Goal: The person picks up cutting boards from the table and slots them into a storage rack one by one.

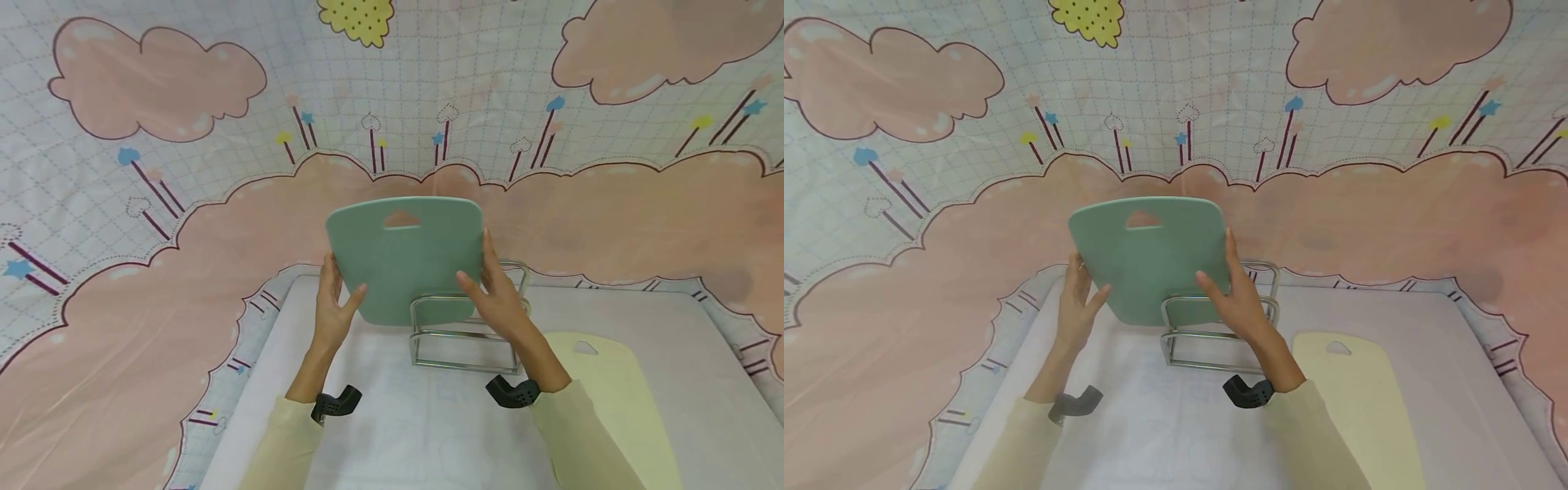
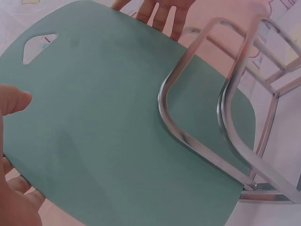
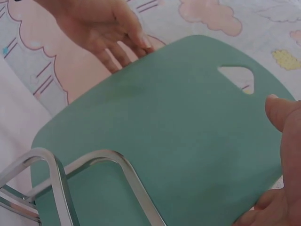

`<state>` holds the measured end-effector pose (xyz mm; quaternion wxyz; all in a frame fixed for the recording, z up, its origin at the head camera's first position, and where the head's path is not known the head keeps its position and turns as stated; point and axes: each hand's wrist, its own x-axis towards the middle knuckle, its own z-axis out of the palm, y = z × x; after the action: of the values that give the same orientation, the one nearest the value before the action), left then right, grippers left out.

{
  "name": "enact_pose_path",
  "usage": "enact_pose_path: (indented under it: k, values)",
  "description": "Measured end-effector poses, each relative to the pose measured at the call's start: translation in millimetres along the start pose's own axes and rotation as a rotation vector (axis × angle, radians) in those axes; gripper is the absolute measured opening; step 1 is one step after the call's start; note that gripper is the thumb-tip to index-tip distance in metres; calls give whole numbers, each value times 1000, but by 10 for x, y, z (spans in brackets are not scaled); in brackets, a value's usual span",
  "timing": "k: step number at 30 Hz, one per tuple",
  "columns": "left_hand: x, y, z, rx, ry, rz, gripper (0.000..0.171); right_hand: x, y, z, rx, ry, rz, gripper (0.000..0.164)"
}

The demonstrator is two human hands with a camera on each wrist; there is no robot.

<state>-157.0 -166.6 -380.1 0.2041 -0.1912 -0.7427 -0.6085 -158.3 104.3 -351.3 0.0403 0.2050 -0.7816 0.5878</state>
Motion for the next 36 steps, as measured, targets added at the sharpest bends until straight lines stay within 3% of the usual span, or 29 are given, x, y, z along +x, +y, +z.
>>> enact_pose_path:
  k: [19,27,36]
  values:
    - [30,-24,186,-58,-51,23,76,-78,48,-199,-16,28,14,79]
    - [37,-3,249,-73,-67,-5,78,-136,68,-260,-22,59,-5,79]
    - [29,-4,327,-80,-90,-26,79,-129,392,-372,-24,80,-2,80]
